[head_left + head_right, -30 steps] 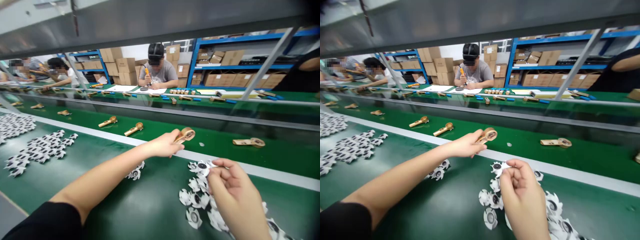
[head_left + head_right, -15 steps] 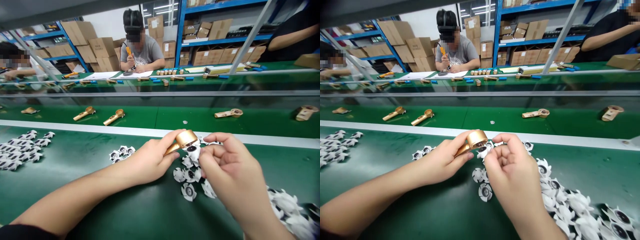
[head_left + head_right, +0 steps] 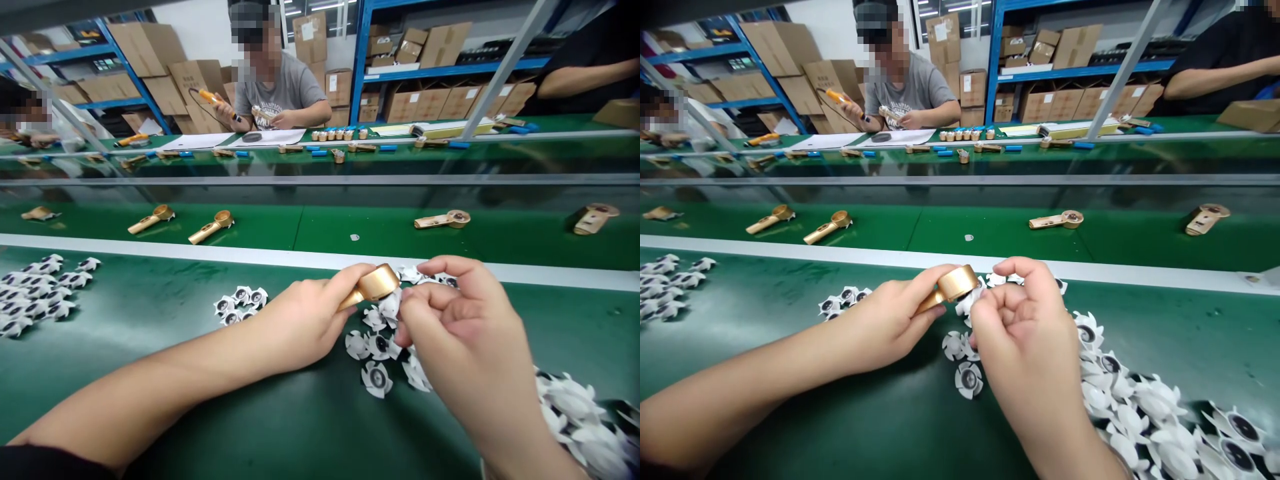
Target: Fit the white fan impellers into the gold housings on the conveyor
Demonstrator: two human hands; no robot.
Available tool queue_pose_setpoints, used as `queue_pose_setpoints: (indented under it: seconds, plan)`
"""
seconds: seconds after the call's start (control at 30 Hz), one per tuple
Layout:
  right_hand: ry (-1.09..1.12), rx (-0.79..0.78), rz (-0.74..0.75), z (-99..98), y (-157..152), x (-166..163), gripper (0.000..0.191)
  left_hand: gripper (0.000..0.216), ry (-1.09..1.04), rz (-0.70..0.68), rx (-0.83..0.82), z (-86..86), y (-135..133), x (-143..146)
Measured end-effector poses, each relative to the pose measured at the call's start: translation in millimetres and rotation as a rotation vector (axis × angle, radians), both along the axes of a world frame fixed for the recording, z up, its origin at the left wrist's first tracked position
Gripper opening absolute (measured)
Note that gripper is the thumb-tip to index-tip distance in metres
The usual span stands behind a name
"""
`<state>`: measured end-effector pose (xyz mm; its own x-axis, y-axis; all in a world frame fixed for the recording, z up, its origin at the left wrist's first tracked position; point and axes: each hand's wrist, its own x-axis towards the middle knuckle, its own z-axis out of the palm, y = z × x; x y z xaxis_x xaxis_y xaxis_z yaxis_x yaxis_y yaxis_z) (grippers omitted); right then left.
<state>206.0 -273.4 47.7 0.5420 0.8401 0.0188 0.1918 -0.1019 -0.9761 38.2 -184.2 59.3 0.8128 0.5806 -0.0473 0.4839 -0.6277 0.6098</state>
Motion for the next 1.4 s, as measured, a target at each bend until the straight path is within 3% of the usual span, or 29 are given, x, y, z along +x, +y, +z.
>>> queue_pose_setpoints:
  seconds: [0.2,0.4,0.5,0.67,0.8,0.93,1.13,1.27,1.4]
  plan:
    - [0.566,-0.116,0.075,-11.8,13,7,0.044,0.057,0.082,-0.095,0.076,-4.2,4,-2]
    - [0.677,-0.156,0.204,-12.6,15,1,0.036,0.059,0.106,-0.102,0.163,4.8,24,-10]
    - [0.43,-0.196,0.359,-23.1,12,-21,0.038,0.063,0.143,0.104,0.228,9.5,62,-20]
    - [-0.093,-0.177,0.658,-57.2,25,-83,0.019,0.04,0.263,0.511,0.303,-0.4,129,-36]
    - [-0.423,-0.139,0.664,-76.1,63,-117,0.042,0.038,0.314,0.683,0.308,-7.5,149,-56]
    - [-0.612,-0.14,0.666,-88.0,102,-129,0.046,0.052,0.245,0.689,0.311,-12.0,131,-92]
    - [-0.699,-0.057,0.805,-92.9,118,-130,0.034,0.106,0.134,0.427,0.114,-40.2,46,-145]
    - [-0.725,-0.076,0.804,-87.9,105,-117,0.031,0.105,0.051,0.363,0.062,-59.3,17,-135]
    - [-0.718,-0.142,0.732,-77.7,73,-88,0.024,0.094,0.027,0.258,0.036,-62.5,-3,-103]
